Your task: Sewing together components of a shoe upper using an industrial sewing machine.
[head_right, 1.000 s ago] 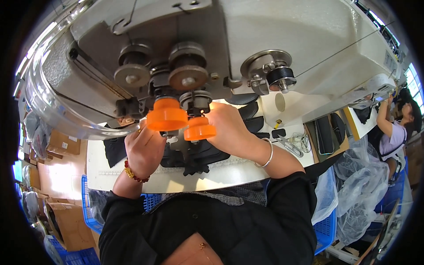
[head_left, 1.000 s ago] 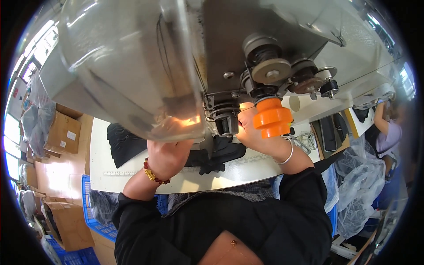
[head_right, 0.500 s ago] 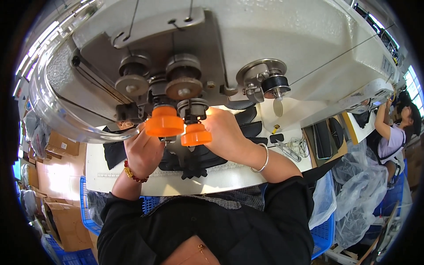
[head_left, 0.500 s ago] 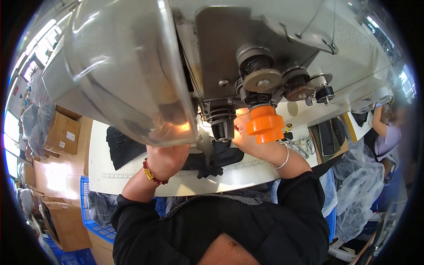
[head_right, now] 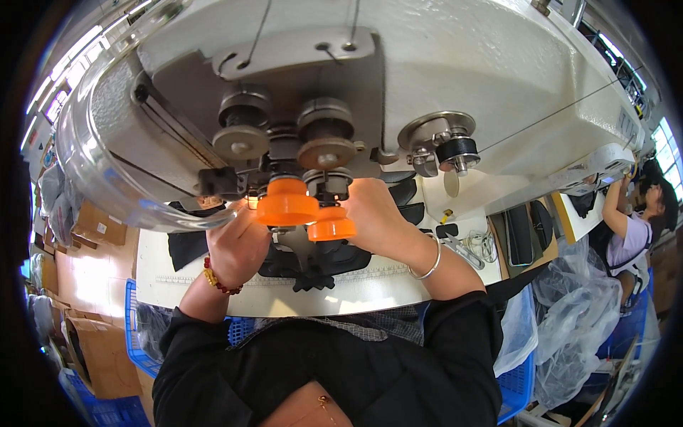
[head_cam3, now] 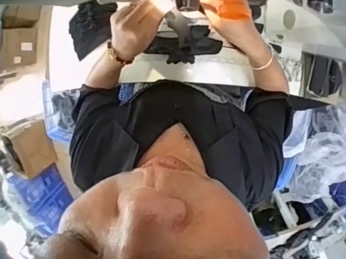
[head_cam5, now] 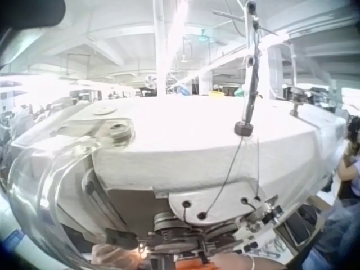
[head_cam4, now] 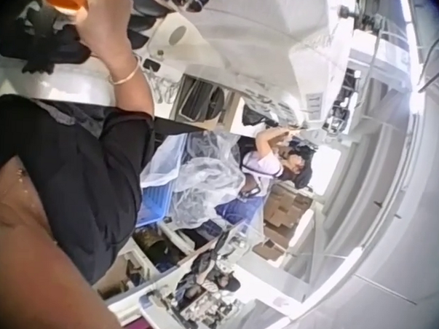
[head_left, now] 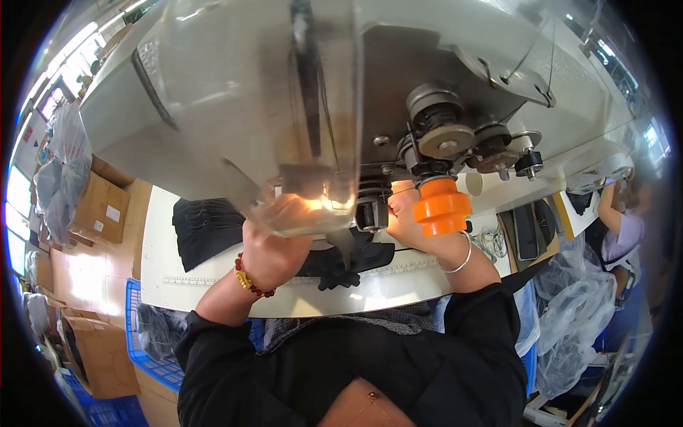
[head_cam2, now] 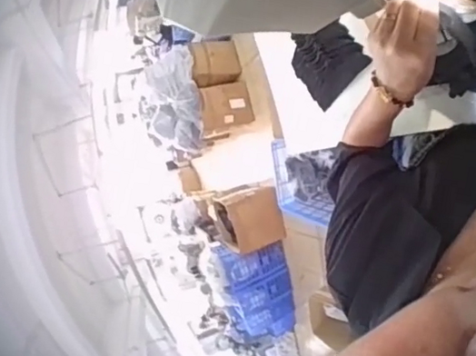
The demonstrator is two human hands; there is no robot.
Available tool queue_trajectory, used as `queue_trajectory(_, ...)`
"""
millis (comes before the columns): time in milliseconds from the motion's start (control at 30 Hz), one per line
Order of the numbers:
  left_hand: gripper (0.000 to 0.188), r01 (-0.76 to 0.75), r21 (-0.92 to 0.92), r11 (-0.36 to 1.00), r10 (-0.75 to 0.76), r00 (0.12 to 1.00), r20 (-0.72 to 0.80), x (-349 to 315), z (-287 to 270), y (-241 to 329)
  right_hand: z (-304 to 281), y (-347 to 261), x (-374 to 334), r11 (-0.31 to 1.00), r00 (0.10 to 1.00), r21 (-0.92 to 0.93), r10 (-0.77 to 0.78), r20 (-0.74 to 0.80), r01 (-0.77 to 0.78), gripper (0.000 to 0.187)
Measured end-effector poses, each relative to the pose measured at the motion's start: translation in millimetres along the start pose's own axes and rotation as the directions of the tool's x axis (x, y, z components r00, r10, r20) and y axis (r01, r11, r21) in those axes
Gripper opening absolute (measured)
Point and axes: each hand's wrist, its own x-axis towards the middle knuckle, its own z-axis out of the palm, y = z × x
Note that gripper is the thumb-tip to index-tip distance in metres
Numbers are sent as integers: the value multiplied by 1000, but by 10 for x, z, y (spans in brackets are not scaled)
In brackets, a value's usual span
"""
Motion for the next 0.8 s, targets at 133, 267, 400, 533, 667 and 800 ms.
queue_trajectory(133,16,-17,-9,1000,17,1000,-13,89,19,48,165,403,-125,993,996,-110,48,78,-40,27)
queue_trajectory(267,21,-5,-44,999,6,1000,6,32,20,11,116,386,-77,994,990,-80,80,116,-71,35)
queue_trajectory(400,24,-19,-42,999,17,999,-43,-20,90,-40,158,447,-9,990,965,-126,99,243,-70,29)
queue_trajectory(533,25,29,3,1000,-29,999,22,-4,77,-34,205,488,-42,996,998,70,47,51,-50,24)
queue_trajectory(667,16,11,-22,1000,-12,999,-49,-25,134,-16,112,366,-43,1000,999,9,10,32,-10,18)
queue_trajectory(800,17,-25,-11,1000,24,999,-49,14,81,0,25,308,-27,996,982,-91,21,189,-3,16)
